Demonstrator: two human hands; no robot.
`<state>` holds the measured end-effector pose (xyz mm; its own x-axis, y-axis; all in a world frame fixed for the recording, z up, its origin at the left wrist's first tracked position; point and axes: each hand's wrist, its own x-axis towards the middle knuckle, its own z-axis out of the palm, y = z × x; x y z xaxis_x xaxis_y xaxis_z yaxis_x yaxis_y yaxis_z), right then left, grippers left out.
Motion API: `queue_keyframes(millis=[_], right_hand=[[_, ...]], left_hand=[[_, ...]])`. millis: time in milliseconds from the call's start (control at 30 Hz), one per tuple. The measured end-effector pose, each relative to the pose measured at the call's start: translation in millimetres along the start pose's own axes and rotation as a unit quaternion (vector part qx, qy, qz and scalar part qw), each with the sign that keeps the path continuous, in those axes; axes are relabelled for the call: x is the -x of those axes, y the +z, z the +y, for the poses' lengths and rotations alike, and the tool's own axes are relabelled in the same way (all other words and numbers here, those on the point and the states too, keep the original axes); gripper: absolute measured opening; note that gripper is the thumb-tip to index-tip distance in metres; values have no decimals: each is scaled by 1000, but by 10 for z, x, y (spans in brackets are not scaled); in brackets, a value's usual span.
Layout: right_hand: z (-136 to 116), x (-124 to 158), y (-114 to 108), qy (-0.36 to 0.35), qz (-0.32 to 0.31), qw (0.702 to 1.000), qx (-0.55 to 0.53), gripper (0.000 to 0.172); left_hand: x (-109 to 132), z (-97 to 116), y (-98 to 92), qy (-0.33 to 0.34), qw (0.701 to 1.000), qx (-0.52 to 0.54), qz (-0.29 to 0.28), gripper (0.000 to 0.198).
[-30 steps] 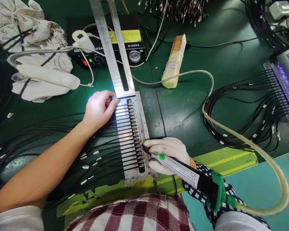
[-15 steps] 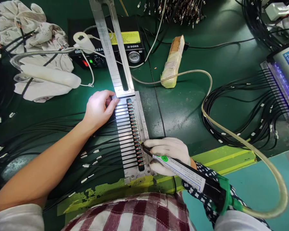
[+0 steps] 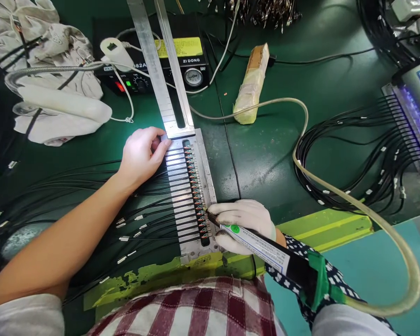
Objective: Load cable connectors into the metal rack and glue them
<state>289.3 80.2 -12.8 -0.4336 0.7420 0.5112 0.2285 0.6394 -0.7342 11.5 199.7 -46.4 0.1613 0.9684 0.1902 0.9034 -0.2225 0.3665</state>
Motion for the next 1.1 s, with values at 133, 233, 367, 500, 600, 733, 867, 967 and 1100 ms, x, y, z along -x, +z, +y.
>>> queue_keyframes(millis=[133,233,367,500,600,733,867,967,1100], right_hand=[[-1,-4,9,-9,2,1000,-2,16],[-15,-15,9,-12,7,1000,-2,14],[-28,-4,-2,-3,1,1000,3,13],[-26,18,-9,0,-1,1000,1,14],[-27,22,-9,2,-2,1000,2,14],[-36,19,-7,2,-4,1000,5,12],[-40,23,-3,7,-1,1000,0,12],[-35,31,-2,7,-1,1000,-5,12],[-23,43,-2,6,-5,1000,-4,13]], left_hand=[[1,-3,1,1,1000,0,-2,23],[1,3,-3,0,1000,-3,-1,22],[-1,6,-3,5,1000,-10,1,22],[1,2,-2,5,1000,-12,3,22],[3,2,-4,2,1000,-11,1,22],[2,7,-9,1,1000,-9,-2,22],[0,18,-14,-4,1000,-4,-8,23],[-3,23,-16,-9,1000,-3,-12,23],[-5,23,-16,-9,1000,-7,-13,23]])
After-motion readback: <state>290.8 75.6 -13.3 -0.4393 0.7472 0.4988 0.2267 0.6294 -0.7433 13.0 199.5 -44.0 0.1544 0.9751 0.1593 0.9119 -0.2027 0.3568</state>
